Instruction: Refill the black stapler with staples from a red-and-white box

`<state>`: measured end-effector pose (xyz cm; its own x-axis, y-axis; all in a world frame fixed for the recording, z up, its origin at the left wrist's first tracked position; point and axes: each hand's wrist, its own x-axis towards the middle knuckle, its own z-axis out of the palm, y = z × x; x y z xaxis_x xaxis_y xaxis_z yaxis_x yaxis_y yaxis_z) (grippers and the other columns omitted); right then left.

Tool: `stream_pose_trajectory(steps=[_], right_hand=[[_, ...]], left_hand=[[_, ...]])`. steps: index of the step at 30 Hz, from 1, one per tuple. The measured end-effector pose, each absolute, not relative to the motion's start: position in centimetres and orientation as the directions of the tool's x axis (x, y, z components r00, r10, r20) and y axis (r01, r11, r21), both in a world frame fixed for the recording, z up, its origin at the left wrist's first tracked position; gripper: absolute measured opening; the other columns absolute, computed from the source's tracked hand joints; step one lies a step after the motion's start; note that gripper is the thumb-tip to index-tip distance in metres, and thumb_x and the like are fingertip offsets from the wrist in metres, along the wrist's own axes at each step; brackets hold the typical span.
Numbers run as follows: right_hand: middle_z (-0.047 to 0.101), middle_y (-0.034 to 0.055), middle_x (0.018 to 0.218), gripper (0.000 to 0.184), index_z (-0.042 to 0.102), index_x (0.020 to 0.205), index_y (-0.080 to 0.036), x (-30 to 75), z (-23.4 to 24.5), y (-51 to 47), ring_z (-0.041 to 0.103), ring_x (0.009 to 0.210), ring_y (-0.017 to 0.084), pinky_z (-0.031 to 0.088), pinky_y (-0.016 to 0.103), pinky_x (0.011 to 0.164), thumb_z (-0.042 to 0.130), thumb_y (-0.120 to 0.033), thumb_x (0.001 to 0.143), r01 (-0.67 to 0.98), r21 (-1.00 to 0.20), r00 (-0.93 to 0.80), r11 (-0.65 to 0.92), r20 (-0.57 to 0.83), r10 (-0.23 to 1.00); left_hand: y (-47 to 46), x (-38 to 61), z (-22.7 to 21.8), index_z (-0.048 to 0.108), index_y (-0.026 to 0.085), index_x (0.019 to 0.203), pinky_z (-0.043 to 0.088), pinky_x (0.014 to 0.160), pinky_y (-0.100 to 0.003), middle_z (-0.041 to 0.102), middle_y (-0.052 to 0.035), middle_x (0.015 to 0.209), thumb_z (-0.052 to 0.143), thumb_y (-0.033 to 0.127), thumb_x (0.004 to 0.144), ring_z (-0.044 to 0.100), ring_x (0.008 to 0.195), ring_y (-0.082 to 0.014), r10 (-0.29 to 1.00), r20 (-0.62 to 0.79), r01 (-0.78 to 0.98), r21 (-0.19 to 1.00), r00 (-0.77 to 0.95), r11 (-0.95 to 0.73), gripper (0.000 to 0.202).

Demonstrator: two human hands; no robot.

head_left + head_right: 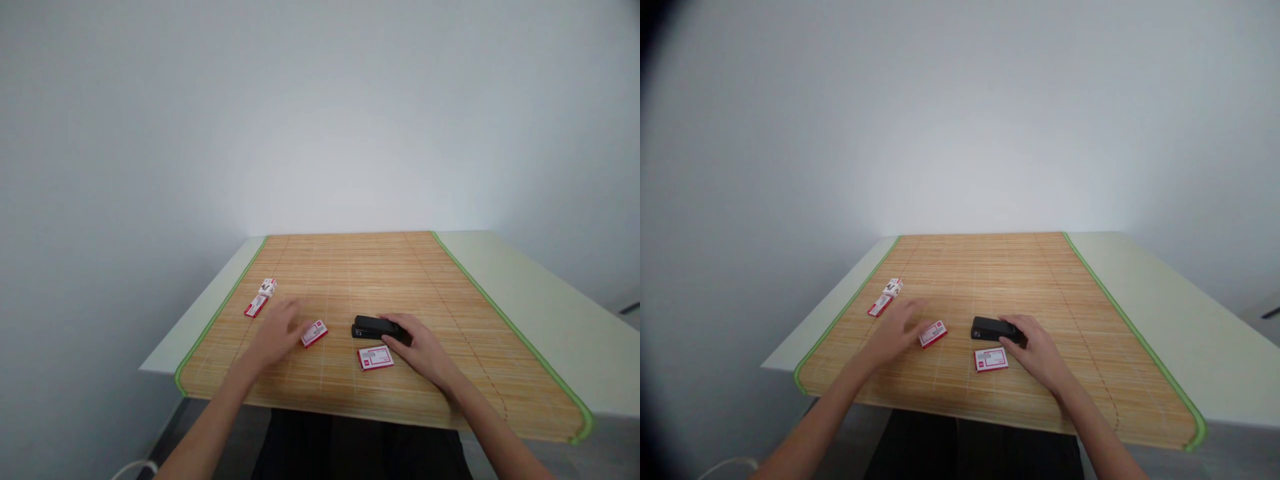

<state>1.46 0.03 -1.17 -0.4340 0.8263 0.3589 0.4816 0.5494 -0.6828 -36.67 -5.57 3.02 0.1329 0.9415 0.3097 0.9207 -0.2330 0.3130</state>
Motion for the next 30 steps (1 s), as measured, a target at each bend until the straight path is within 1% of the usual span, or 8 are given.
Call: stream_pose_trajectory(steps=[1, 3, 10, 15, 19, 23, 26, 30], right_hand=[[0.068, 0.0049, 0.130, 0.042, 0.064, 0.134, -0.035, 1.5, -1.2, 0.0, 0.061, 0.120, 0.031, 0.049, 0.052, 0.105, 0.066, -0.041, 0.092, 0.482, -0.682, -0.437, 0.549, 0.356, 0.826], [0.068, 0.0050, 0.129, 0.042, 0.064, 0.134, -0.035, 1.5, -1.1, 0.1, 0.061, 0.120, 0.031, 0.049, 0.052, 0.105, 0.066, -0.043, 0.093, 0.484, -0.683, -0.440, 0.547, 0.350, 0.827], [0.068, 0.0056, 0.127, 0.039, 0.065, 0.131, -0.034, 1.5, -0.8, 0.0, 0.060, 0.119, 0.031, 0.049, 0.053, 0.105, 0.065, -0.044, 0.093, 0.492, -0.680, -0.441, 0.544, 0.344, 0.829], [0.068, 0.0066, 0.116, 0.033, 0.071, 0.124, -0.033, 1.4, -0.7, -0.1, 0.062, 0.112, 0.031, 0.051, 0.049, 0.099, 0.068, -0.041, 0.092, 0.522, -0.665, -0.427, 0.534, 0.337, 0.839], [0.067, 0.0060, 0.114, 0.034, 0.070, 0.124, -0.030, 1.5, -0.7, -0.2, 0.063, 0.107, 0.027, 0.052, 0.042, 0.095, 0.066, -0.041, 0.093, 0.518, -0.678, -0.443, 0.522, 0.309, 0.841], [0.067, 0.0052, 0.113, 0.032, 0.071, 0.122, -0.030, 1.4, -0.4, -0.2, 0.064, 0.105, 0.025, 0.052, 0.039, 0.093, 0.066, -0.042, 0.093, 0.520, -0.687, -0.438, 0.507, 0.296, 0.849], [0.067, 0.0047, 0.113, 0.031, 0.072, 0.121, -0.030, 1.4, -0.2, -0.2, 0.064, 0.104, 0.025, 0.052, 0.037, 0.092, 0.066, -0.043, 0.093, 0.518, -0.689, -0.445, 0.507, 0.289, 0.848], [0.068, 0.0049, 0.112, 0.031, 0.073, 0.118, -0.029, 1.4, -0.3, -0.2, 0.064, 0.103, 0.025, 0.052, 0.036, 0.090, 0.066, -0.044, 0.092, 0.538, -0.680, -0.438, 0.498, 0.278, 0.855]], left_hand=[[-6.3, -35.6, 2.6, 0.057, 0.033, 0.141, 0.038, 0.110, -0.039, 0.060, -0.0052, 0.140, 0.056, 0.046, 0.098, 0.053, 0.128, -0.0258, 0.933, 0.260, 0.879, 0.343, 0.251, -0.332, 0.045], [-6.6, -34.5, 1.9, 0.061, 0.036, 0.138, 0.039, 0.108, -0.039, 0.063, -0.0037, 0.135, 0.054, 0.042, 0.099, 0.055, 0.123, -0.0245, 0.927, 0.228, 0.856, 0.366, 0.299, -0.366, 0.039], [0.4, -38.3, 2.0, 0.067, 0.028, 0.131, 0.034, 0.106, -0.047, 0.061, -0.0129, 0.129, 0.050, 0.043, 0.101, 0.046, 0.124, -0.0328, 0.938, 0.309, 0.978, 0.178, -0.160, 0.108, 0.037], [0.9, -39.3, 1.4, 0.052, 0.022, 0.147, 0.035, 0.104, -0.052, 0.054, -0.0184, 0.138, 0.049, 0.042, 0.100, 0.045, 0.124, -0.0375, 0.888, 0.404, 0.974, 0.145, -0.218, 0.173, 0.051], [-0.7, -42.6, 0.3, 0.052, 0.019, 0.146, 0.032, 0.109, -0.058, 0.050, -0.0192, 0.147, 0.054, 0.035, 0.095, 0.042, 0.132, -0.0405, 0.857, 0.436, 0.951, 0.253, -0.276, 0.178, 0.054], [-1.9, -47.1, 0.1, 0.060, 0.017, 0.134, 0.044, 0.105, -0.044, 0.067, -0.0118, 0.128, 0.052, 0.018, 0.085, 0.060, 0.117, -0.0283, 0.920, 0.349, 0.929, 0.367, -0.175, 0.038, 0.050], [-2.9, -48.6, 0.3, 0.068, 0.018, 0.116, 0.048, 0.102, -0.043, 0.072, -0.0075, 0.118, 0.047, 0.013, 0.077, 0.064, 0.109, -0.0243, 0.944, 0.321, 0.864, 0.495, -0.077, -0.098, 0.044], [-3.9, -48.5, 0.8, 0.071, 0.019, 0.088, 0.044, 0.108, -0.051, 0.074, -0.0061, 0.114, 0.043, 0.015, 0.076, 0.062, 0.119, -0.0261, 0.950, 0.307, 0.802, 0.579, -0.047, -0.147, 0.031]])
